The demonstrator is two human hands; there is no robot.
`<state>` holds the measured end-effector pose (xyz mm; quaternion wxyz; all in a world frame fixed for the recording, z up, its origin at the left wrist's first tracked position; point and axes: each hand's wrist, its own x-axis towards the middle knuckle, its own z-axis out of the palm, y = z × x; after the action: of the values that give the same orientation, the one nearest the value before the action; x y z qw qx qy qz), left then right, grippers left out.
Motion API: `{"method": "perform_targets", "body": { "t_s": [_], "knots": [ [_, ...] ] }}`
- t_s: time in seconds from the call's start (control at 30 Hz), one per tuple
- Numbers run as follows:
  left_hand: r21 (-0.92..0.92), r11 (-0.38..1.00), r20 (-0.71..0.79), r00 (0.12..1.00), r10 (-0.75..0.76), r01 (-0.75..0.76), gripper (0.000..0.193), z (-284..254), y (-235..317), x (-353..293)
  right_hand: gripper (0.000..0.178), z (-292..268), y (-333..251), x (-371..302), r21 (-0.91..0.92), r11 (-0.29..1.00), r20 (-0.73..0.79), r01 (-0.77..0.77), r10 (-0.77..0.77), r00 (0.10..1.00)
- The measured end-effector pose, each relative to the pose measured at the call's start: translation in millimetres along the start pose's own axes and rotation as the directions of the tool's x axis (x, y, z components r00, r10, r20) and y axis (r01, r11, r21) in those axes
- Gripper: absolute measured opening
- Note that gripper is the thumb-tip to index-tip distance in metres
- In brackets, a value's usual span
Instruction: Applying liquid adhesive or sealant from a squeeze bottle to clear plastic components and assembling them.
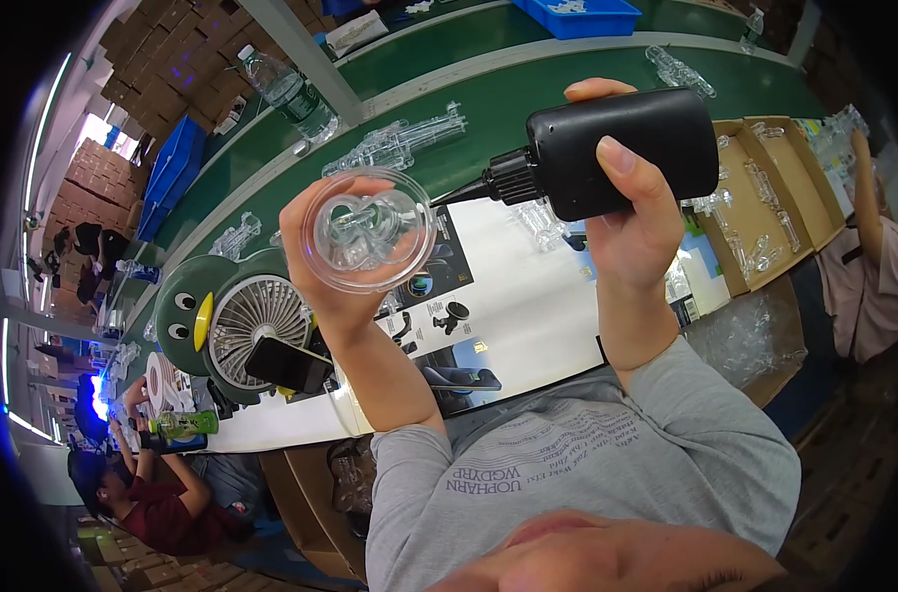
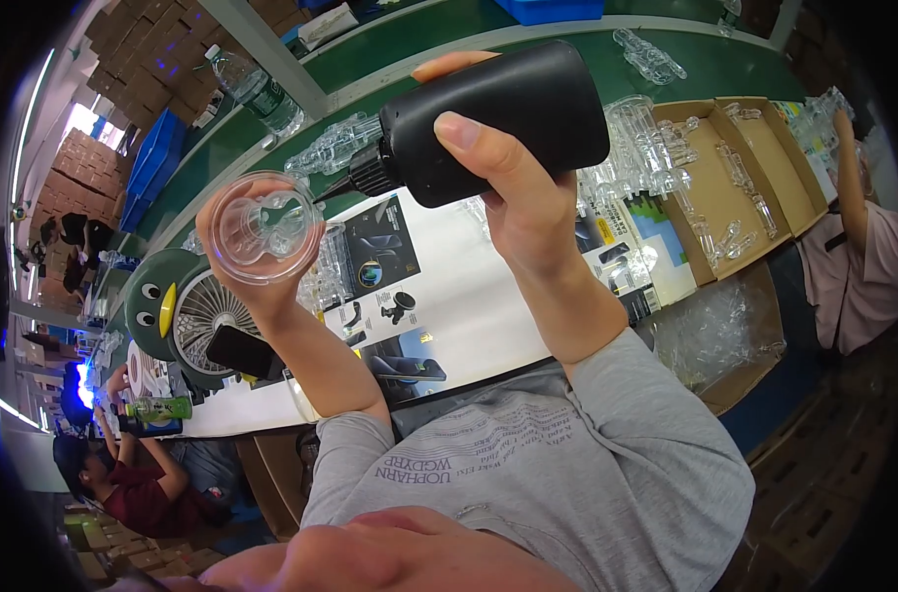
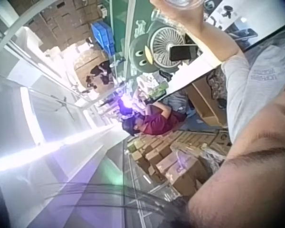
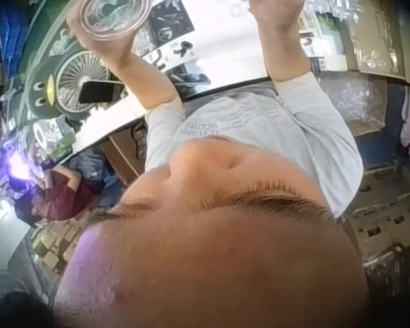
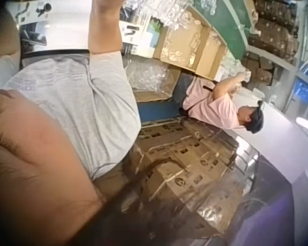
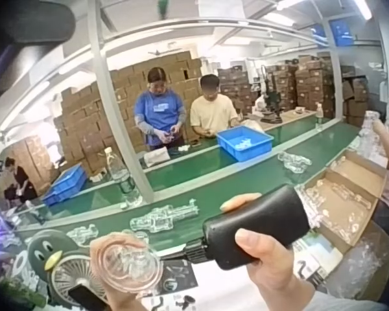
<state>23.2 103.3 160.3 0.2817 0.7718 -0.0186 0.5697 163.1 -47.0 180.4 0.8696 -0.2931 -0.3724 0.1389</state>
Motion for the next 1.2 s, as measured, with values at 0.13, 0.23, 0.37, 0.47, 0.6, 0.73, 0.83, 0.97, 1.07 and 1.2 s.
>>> {"method": "perform_targets", "body": {
  "t_s": [0.13, 0.23, 0.37, 0.47, 0.6, 0.73, 0.83, 0.97, 1.07, 1.2],
  "knots": [
    [0.085, 0.996, 0.045, 0.999, -0.020, 0.016, 0.076, -4, 0, -2, 0.037, 0, 0, 0, -0.067, 0.998, 0.007, 0.017, -0.016, 1.000],
    [-0.028, 1.000, -0.002, 1.000, -0.007, 0.007, 0.076, -1, -5, -3, 0.036, -2, 0, 0, -0.075, 0.997, 0.020, 0.026, -0.025, 1.000],
    [-0.089, 0.996, -0.041, 0.999, 0.012, -0.016, 0.076, 0, -8, -2, 0.036, 0, 0, 0, -0.063, 0.998, 0.026, 0.019, -0.018, 1.000],
    [-0.099, 0.993, -0.024, 0.998, 0.061, -0.063, 0.070, 4, -5, 4, 0.036, 0, -1, 1, -0.064, 0.998, 0.010, 0.001, 0.000, 1.000],
    [-0.002, 0.998, 0.002, 0.998, 0.069, -0.069, 0.068, 2, -3, 5, 0.036, 0, -1, 1, -0.052, 0.999, -0.004, 0.002, -0.002, 1.000],
    [-0.059, 0.998, 0.021, 1.000, -0.005, 0.007, 0.068, 0, -1, 1, 0.035, -1, -1, 1, -0.048, 0.999, -0.010, 0.014, -0.015, 1.000],
    [0.085, 0.996, 0.046, 0.999, 0.023, -0.027, 0.071, -3, -4, -2, 0.035, 1, -4, 0, -0.057, 0.998, -0.011, 0.004, -0.004, 1.000],
    [0.038, 0.999, 0.000, 1.000, 0.000, 0.000, 0.073, 2, -8, -6, 0.035, 0, -3, 0, -0.056, 0.998, 0.001, 0.008, -0.008, 1.000],
    [-0.031, 0.998, -0.017, 0.998, 0.060, -0.061, 0.074, 4, -12, -4, 0.035, 0, -3, 0, -0.058, 0.998, 0.001, -0.009, 0.009, 1.000],
    [-0.029, 0.996, 0.005, 0.996, 0.084, -0.084, 0.070, 5, -8, 1, 0.035, -2, -1, 1, -0.053, 0.998, 0.000, 0.020, -0.020, 1.000]
  ]
}}
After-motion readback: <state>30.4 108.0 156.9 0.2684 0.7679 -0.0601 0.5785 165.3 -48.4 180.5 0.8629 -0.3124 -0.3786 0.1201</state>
